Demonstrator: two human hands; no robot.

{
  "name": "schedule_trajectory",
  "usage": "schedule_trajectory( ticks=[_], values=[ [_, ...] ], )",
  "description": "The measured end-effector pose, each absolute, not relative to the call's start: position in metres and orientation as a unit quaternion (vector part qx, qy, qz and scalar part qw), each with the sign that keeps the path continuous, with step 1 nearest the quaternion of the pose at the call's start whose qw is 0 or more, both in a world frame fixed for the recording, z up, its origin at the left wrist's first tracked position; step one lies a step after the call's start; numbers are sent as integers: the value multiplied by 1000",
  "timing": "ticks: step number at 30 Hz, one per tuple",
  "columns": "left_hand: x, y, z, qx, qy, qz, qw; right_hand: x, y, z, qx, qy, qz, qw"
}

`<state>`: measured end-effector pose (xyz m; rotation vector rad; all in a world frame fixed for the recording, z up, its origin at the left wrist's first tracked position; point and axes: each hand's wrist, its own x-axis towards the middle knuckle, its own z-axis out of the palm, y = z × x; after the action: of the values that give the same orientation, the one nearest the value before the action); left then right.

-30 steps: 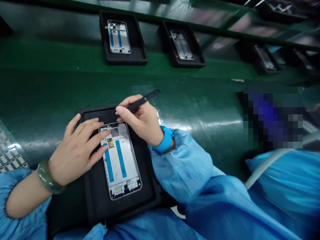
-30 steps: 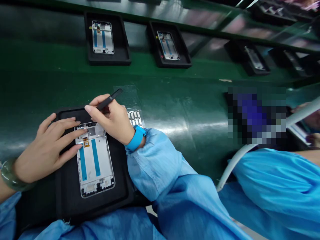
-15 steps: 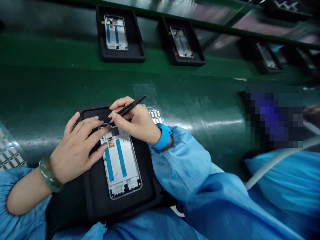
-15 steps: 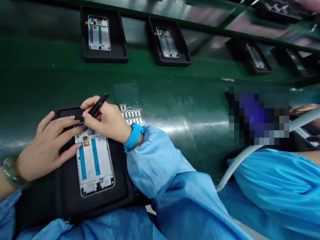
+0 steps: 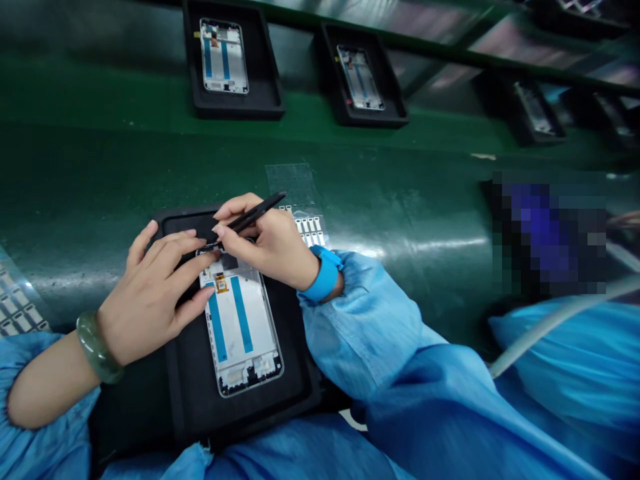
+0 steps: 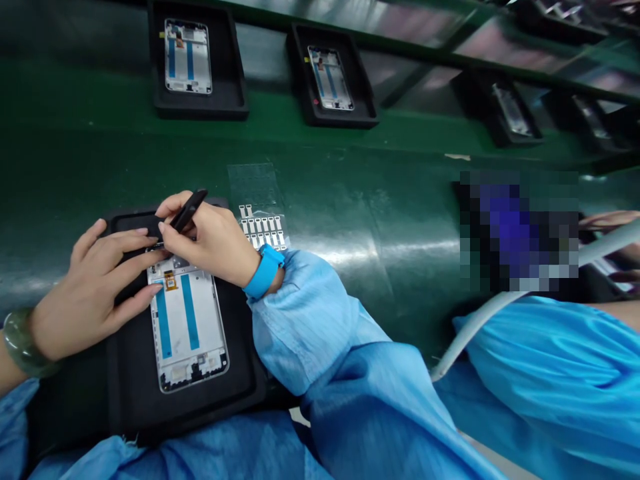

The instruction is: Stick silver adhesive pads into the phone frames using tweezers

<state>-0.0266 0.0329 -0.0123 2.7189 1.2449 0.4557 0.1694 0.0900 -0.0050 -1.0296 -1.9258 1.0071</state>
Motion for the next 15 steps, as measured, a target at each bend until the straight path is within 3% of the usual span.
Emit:
schedule_trajectory(
  ticks=[15],
  values=[
    [-26,33,-12,896,411,154,63,169,89,-3,-392,-770,353,360]
  ],
)
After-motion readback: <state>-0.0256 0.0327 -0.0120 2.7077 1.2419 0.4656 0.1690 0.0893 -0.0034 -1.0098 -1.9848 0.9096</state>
